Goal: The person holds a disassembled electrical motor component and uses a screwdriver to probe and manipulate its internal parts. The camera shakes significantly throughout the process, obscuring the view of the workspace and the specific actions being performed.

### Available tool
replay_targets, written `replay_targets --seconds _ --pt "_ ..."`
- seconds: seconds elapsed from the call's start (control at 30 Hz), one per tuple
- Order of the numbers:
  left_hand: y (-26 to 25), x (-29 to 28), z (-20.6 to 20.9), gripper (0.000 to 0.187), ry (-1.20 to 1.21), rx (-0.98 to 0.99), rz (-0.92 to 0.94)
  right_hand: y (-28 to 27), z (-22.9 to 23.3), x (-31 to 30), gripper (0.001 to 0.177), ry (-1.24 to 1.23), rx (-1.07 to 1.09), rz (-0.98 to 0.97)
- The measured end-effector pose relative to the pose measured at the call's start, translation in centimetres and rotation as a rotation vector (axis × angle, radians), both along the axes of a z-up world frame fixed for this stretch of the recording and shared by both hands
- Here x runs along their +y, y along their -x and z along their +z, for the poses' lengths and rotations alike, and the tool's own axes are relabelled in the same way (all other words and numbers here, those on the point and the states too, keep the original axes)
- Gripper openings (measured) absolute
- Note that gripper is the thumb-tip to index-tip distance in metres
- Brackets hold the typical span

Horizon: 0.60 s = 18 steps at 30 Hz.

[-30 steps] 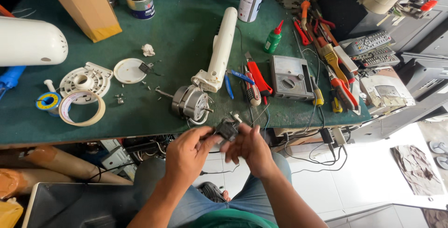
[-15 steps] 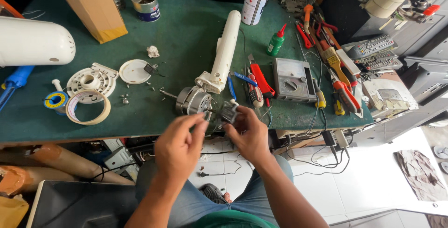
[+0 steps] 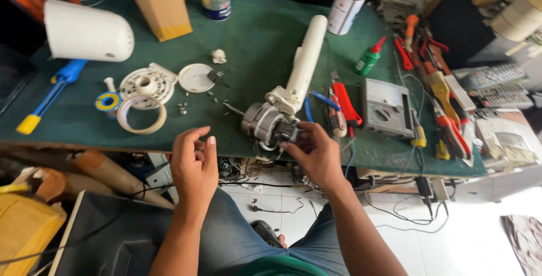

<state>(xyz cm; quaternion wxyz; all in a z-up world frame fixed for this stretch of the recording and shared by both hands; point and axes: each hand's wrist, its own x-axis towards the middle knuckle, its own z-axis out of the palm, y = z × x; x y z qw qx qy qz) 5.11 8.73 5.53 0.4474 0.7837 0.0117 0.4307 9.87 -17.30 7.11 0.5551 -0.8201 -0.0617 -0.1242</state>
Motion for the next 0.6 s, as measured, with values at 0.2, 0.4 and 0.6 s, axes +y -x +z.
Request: replay_targets --seconds 0.2,0.4,0.6 --pt "-2.3 2.3 1.2 0.011 -0.194 0.030 0.002 -0.6 -2.2 -0.7 0.053 -0.072 0.007 0.008" --pt "-5.8 1.8 1.2 0.012 -0.158 0.049 -0.125 0.2 -1.7 -0.9 0.048 -0.113 -0.086 0.048" --pt "-7.0 1.6 -0.8 0.013 -0.204 0.020 -0.058 0.2 -1.3 -0.7 0.042 -0.079 -0.104 0.020"
